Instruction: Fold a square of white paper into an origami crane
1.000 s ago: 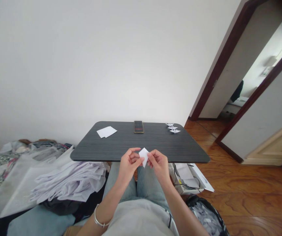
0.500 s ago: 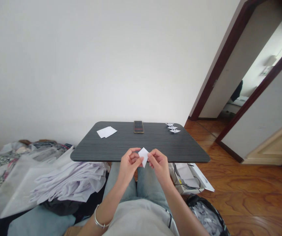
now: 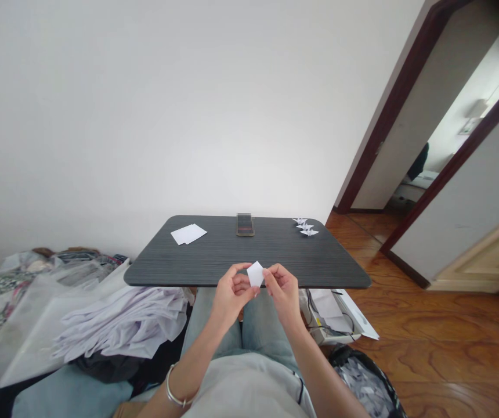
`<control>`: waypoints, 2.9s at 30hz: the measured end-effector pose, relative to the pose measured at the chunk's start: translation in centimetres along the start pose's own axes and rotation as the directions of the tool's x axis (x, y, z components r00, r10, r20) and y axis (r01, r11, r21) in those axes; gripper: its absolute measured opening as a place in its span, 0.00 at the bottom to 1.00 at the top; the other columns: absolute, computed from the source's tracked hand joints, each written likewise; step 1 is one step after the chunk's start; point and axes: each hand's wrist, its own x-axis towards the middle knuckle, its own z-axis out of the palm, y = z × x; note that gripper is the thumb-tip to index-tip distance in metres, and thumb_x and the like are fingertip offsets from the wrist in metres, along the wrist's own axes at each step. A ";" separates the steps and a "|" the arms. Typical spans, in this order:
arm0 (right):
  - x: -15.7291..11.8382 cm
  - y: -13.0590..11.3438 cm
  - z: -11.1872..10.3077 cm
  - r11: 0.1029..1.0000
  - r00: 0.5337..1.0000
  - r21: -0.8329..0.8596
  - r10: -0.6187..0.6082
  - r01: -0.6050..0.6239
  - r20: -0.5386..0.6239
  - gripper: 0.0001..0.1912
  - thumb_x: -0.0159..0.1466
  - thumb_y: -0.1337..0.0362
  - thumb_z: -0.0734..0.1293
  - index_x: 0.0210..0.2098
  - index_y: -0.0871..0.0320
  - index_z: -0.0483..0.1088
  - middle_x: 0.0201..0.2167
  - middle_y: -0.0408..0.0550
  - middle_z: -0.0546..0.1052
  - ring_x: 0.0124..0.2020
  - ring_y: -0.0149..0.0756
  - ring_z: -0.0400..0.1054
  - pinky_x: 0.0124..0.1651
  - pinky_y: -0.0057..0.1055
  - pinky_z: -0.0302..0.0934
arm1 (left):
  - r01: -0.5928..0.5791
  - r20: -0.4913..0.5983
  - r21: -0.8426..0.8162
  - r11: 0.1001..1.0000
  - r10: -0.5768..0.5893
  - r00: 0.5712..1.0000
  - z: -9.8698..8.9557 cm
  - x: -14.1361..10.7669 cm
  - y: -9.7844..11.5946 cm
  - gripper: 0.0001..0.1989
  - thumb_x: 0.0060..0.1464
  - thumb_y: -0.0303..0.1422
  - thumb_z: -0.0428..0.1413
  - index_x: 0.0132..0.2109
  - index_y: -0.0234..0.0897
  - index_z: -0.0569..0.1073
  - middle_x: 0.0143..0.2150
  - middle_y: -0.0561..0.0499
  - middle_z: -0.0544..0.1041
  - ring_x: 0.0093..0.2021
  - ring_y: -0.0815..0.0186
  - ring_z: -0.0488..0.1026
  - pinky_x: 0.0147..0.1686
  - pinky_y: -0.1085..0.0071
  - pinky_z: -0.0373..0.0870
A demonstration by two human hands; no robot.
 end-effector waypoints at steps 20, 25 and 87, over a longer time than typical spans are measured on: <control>0.7 0.2 -0.9 0.977 0.991 0.186 0.082 -0.100 0.101 0.12 0.57 0.55 0.64 0.34 0.58 0.67 0.21 0.41 0.69 0.16 0.24 0.58 0.16 0.21 0.48 | -0.120 -0.163 0.179 0.977 0.150 0.975 -0.7 0.3 -0.7 0.07 0.45 0.33 0.59 0.31 0.33 0.73 0.28 0.49 0.76 0.28 0.67 0.72 0.28 0.72 0.72; 0.6 -0.2 -1.0 0.974 0.986 0.197 0.086 -0.113 0.139 0.14 0.57 0.54 0.64 0.37 0.58 0.68 0.20 0.41 0.70 0.17 0.25 0.61 0.16 0.20 0.50 | -0.302 -0.166 0.369 0.879 0.382 0.909 -0.9 0.1 -0.3 0.04 0.47 0.30 0.57 0.29 0.34 0.74 0.29 0.50 0.75 0.32 0.67 0.72 0.30 0.74 0.70; 0.2 -0.1 -0.8 0.988 0.982 0.153 -0.011 -0.018 0.187 0.11 0.54 0.66 0.68 0.38 0.57 0.69 0.31 0.46 0.73 0.29 0.32 0.66 0.20 0.21 0.56 | -0.040 -0.118 -0.193 0.980 0.017 0.993 0.3 -0.3 0.1 0.10 0.45 0.33 0.59 0.36 0.34 0.71 0.24 0.55 0.71 0.26 0.72 0.71 0.28 0.76 0.71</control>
